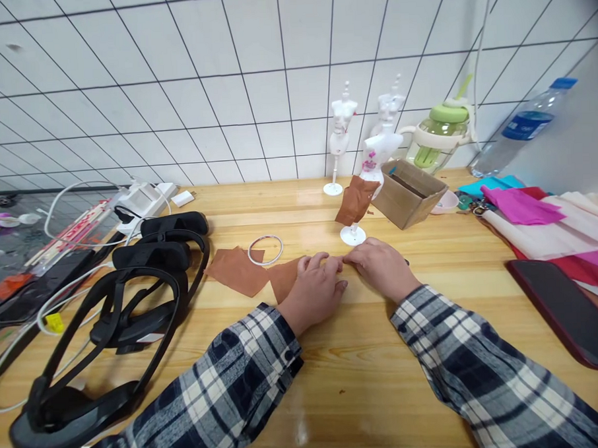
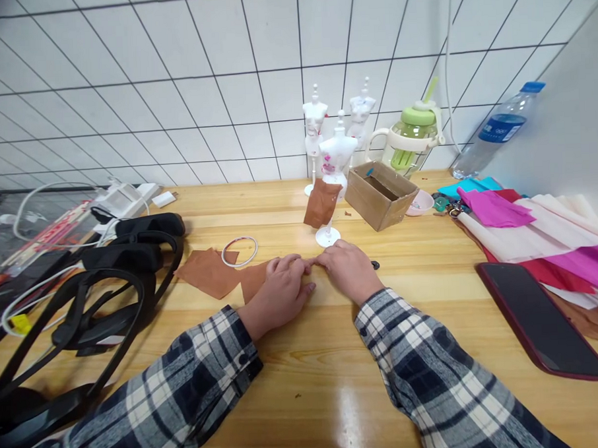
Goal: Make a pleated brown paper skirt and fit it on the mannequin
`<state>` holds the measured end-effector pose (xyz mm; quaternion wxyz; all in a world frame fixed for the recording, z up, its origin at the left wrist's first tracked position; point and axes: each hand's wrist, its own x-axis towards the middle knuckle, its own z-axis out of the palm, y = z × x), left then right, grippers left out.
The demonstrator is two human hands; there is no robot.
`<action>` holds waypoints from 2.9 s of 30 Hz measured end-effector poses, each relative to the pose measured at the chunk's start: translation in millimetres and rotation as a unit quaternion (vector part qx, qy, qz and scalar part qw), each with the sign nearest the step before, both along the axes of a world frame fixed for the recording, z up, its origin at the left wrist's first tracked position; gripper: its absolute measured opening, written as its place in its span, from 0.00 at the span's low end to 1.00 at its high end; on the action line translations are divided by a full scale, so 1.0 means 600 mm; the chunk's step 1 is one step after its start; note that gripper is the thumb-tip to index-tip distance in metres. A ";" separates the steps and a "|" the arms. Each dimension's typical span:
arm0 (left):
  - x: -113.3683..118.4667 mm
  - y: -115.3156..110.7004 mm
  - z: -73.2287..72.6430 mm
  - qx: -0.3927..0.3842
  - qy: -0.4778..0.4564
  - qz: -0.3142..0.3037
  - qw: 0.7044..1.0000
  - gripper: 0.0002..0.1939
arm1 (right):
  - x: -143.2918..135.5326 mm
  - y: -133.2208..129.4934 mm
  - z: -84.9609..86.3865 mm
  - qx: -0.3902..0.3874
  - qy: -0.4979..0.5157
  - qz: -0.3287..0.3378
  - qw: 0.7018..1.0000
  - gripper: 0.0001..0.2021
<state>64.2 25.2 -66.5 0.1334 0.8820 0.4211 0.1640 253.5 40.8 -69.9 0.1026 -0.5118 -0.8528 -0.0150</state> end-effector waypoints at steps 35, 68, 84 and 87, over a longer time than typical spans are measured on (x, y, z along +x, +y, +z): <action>-0.153 0.033 0.076 -0.123 -0.169 0.096 0.973 0.09 | -0.069 -0.068 0.015 -0.022 0.160 0.198 0.967 0.13; -0.113 0.008 0.016 -0.059 -0.052 -0.030 0.996 0.18 | -0.033 -0.044 0.000 -0.128 0.175 0.028 0.976 0.04; -0.118 0.007 0.020 -0.130 -0.107 0.003 0.986 0.23 | -0.036 -0.040 0.004 -0.183 0.198 -0.036 0.962 0.04; -0.116 0.003 0.026 -0.121 -0.106 0.016 0.987 0.21 | -0.039 -0.036 0.015 -0.214 0.171 -0.058 0.960 0.05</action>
